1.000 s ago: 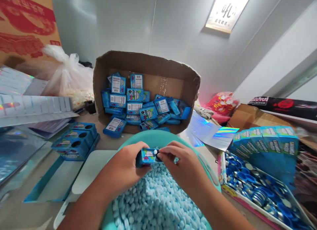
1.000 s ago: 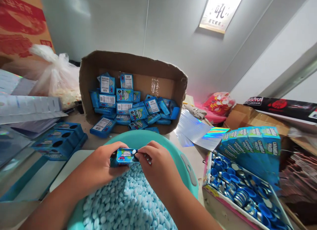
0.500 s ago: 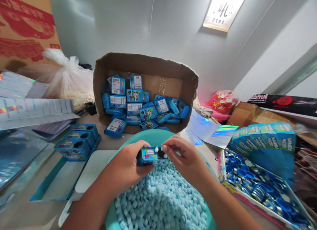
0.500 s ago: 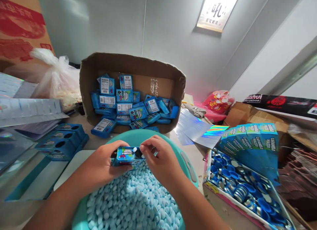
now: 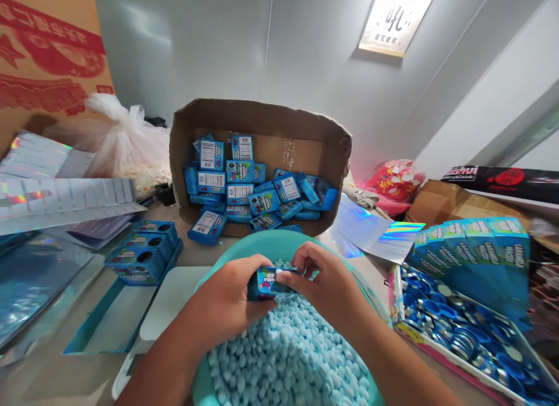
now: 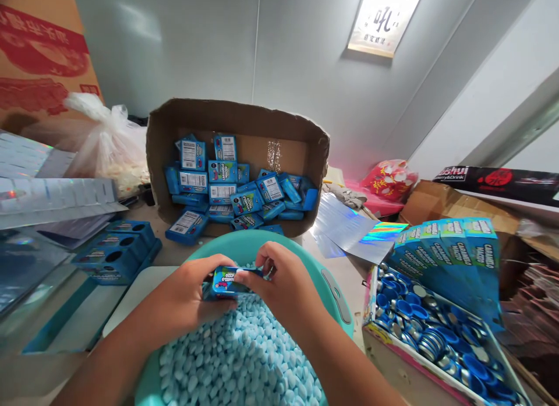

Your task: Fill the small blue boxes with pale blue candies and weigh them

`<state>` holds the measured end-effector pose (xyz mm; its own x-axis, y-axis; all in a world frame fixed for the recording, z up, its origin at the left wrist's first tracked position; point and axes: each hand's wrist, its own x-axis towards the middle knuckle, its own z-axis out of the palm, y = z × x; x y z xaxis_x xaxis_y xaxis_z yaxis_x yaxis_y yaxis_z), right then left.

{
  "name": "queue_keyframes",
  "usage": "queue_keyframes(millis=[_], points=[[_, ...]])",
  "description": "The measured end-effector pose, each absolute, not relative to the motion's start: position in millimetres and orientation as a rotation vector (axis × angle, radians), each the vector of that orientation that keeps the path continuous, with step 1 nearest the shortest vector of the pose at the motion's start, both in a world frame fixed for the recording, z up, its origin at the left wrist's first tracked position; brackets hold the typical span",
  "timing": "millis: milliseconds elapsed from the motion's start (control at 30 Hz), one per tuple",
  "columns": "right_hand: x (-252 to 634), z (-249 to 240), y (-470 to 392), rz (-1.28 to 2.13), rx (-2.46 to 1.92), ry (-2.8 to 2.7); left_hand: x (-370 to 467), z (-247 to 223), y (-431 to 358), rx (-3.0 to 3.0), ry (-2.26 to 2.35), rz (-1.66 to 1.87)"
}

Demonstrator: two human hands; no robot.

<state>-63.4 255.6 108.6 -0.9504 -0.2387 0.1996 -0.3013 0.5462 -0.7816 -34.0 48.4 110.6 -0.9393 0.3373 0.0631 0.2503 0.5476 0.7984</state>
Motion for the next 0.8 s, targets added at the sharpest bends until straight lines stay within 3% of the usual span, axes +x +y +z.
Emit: queue_keyframes(millis=[267, 433, 667, 800], points=[[-58, 114, 255, 1.413, 0.738, -2.647, -35, 111, 49, 0.523, 2.666, 1.368], [-62, 109, 257, 1.448, 0.479, -2.626, -39, 112, 50, 0.422, 2.693, 1.440], [-63, 107, 257, 1.517, 0.470, -2.613, -35, 112, 50, 0.516, 2.680, 1.403], [-80, 93, 270, 1.314, 0.372, -2.719, -37, 108, 48, 0.420, 2.775, 1.452]])
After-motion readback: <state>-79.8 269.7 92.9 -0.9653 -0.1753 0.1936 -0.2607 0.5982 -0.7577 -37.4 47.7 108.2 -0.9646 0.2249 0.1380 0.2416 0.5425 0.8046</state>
